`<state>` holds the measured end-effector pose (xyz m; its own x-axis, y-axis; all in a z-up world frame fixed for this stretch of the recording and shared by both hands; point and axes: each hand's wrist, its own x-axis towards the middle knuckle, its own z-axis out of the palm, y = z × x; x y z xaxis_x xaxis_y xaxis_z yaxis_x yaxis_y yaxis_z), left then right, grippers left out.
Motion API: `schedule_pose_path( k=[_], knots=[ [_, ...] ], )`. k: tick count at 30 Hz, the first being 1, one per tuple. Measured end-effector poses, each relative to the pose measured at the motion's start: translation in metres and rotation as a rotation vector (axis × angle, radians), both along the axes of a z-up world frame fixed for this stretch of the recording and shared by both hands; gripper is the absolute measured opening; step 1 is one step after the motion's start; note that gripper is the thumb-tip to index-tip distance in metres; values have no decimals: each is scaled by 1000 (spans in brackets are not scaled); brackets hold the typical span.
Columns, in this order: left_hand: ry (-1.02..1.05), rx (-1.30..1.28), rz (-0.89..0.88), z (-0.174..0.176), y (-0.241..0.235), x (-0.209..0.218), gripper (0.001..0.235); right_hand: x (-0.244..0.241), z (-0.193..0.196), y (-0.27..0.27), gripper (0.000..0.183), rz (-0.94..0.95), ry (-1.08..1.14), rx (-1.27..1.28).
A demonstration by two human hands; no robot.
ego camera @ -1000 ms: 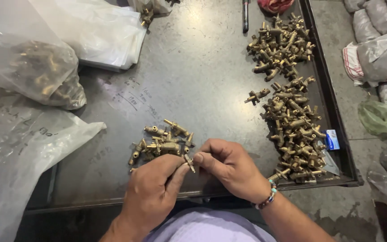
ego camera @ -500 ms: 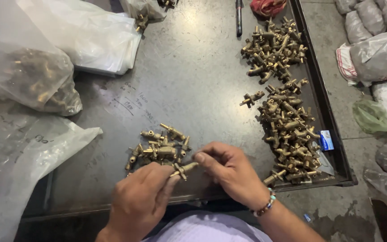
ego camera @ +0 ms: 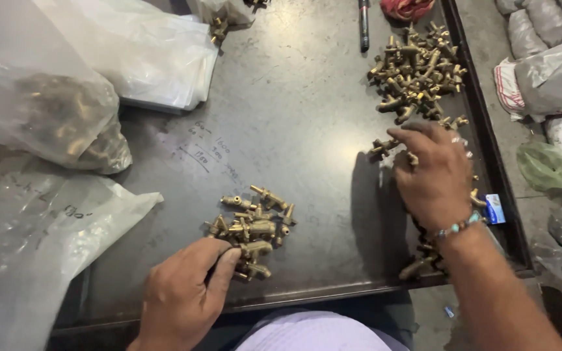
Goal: Manually inspecting and sorting small brass gas valve fittings on a metal workbench.
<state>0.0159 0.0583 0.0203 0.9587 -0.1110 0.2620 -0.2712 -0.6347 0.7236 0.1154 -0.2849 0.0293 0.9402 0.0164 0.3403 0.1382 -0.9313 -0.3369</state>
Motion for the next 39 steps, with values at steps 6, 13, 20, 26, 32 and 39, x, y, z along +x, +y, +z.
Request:
schedule_pose_path(
  k=[6,13,20,26,32,39],
  knots=[
    [115,6,112,-3,7,1,22,31,-24,-21,21,71,125,-431],
    [52,-134,3,-9,15,2,23,5,-14,9,21,15,195,-373],
    [47,-214,-151,-10,16,7,22,-40,-1,78,20,-52,275,215],
    [45,-208,-169,-5,18,6,22,-63,-11,109,20,-3,353,849],
    [12,-200,-181,-7,18,4,24,-89,-15,106,18,3,404,1226],
    [-27,-120,-64,-6,9,-1,22,-113,-30,92,20,60,465,1385]
  ],
)
